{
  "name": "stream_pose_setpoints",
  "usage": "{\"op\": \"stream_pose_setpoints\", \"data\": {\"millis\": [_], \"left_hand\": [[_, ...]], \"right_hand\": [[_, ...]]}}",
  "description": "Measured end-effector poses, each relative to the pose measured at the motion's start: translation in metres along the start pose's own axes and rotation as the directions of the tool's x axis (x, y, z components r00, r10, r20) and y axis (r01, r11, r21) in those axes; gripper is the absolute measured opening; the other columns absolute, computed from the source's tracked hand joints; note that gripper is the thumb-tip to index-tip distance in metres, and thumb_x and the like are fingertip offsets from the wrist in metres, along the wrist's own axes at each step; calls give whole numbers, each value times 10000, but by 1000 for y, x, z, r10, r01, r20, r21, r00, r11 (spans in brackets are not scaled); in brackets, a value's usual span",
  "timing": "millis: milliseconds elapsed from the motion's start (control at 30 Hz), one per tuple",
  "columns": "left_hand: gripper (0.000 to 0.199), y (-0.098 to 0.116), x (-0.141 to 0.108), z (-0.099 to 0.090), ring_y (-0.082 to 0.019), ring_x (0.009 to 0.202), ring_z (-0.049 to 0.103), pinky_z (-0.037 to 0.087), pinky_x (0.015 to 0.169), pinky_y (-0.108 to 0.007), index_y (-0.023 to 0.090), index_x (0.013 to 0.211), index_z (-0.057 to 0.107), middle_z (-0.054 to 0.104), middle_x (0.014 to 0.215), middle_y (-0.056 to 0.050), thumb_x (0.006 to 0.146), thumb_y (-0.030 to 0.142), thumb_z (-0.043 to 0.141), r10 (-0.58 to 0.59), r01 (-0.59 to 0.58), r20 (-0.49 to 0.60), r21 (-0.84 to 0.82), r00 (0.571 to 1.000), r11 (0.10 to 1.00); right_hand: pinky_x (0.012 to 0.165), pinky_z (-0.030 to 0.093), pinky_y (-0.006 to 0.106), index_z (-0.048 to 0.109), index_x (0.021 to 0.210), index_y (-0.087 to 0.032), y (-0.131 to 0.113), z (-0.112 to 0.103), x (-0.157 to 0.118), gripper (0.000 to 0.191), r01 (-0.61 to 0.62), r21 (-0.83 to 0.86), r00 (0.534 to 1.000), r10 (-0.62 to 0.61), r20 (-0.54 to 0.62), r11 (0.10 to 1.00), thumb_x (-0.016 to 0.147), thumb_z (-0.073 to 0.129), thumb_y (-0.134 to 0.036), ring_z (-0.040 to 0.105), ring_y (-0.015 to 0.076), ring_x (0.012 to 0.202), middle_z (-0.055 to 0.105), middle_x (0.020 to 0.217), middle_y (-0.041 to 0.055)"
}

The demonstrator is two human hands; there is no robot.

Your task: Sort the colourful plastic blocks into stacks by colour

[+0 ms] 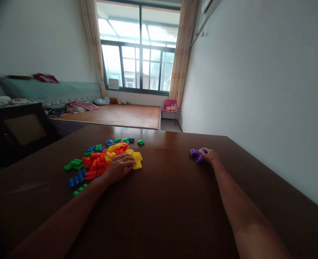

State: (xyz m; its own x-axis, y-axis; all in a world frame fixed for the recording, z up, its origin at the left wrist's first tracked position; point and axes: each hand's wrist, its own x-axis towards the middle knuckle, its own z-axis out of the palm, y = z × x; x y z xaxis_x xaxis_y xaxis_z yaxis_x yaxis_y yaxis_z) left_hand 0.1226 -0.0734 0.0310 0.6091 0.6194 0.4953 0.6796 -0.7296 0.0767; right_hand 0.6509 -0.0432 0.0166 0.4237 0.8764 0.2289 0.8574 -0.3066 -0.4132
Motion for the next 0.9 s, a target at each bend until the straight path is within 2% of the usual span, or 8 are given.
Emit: {"op": "stream_pose_setpoints", "data": {"millis": [133, 267, 367, 467, 567, 733, 833, 900], "left_hand": [[244, 9, 0, -3, -231, 1146, 538, 382, 1016, -419, 301, 1068, 700, 665, 1145, -23, 898, 338, 529, -9, 9, 5, -1, 1000, 1000], [309, 20, -2, -6, -238, 1221, 490, 324, 1073, -424, 309, 1162, 660, 623, 1233, -27, 903, 418, 529, 0, 0, 38, -12, 999, 1000], [469, 24, -4, -7, -274, 1287, 433, 290, 1094, -463, 337, 1287, 567, 553, 1340, -36, 855, 521, 572, -14, 16, 81, -19, 997, 1000], [668, 25, -7, -7, -322, 1329, 383, 281, 1089, -525, 359, 1385, 452, 454, 1441, -57, 779, 566, 642, -80, 83, 104, -25, 991, 996], [762, 22, -9, -6, -360, 1349, 344, 270, 1081, -586, 348, 1417, 403, 399, 1484, -82, 738, 542, 690, -188, 192, 104, -27, 977, 981], [801, 9, -10, -3, -394, 1334, 338, 310, 1043, -629, 286, 1436, 376, 385, 1484, -116, 719, 378, 722, -374, 374, 19, -58, 927, 926], [633, 0, -8, -5, -354, 1310, 377, 343, 1036, -597, 287, 1414, 409, 411, 1465, -103, 810, 229, 592, -462, 453, -95, -102, 882, 886], [533, -7, -7, -9, -322, 1293, 402, 369, 1032, -564, 279, 1388, 448, 437, 1447, -95, 867, 169, 472, -526, 502, -190, -164, 829, 849]], "right_hand": [[947, 456, 389, 662, 1196, -273, -55, 22, -17, 520, 95, 29, 992, -97, 83, 995, 827, 466, -583, 596, 277, 1125, 630, 1259, 86], [943, 459, 388, 681, 1164, -292, -130, 48, -47, 506, 180, 107, 978, -189, 84, 978, 816, 477, -597, 602, 275, 1108, 636, 1251, 63], [946, 454, 390, 686, 1149, -288, -190, 70, -70, 512, 238, 160, 962, -255, 96, 958, 814, 475, -612, 603, 272, 1099, 638, 1247, 62], [938, 455, 395, 685, 1138, -278, -245, 91, -89, 515, 316, 227, 936, -342, 84, 921, 821, 462, -617, 611, 267, 1074, 647, 1222, 66], [915, 462, 381, 676, 1137, -266, -291, 109, -102, 482, 372, 302, 903, -418, 101, 878, 841, 455, -575, 628, 254, 1028, 678, 1135, 72], [854, 480, 370, 698, 1003, -220, -345, 121, -108, 441, 340, 481, 872, -462, 161, 809, 835, 467, -556, 641, 245, 939, 709, 970, 73], [760, 504, 357, 693, 916, -191, -373, 119, -111, 523, 255, 672, 834, -509, 211, 696, 793, 479, -652, 638, 238, 829, 700, 809, 60], [700, 512, 347, 680, 915, -180, -393, 116, -117, 586, 156, 766, 807, -528, 266, 624, 764, 481, -710, 628, 227, 765, 685, 758, 51]]}}
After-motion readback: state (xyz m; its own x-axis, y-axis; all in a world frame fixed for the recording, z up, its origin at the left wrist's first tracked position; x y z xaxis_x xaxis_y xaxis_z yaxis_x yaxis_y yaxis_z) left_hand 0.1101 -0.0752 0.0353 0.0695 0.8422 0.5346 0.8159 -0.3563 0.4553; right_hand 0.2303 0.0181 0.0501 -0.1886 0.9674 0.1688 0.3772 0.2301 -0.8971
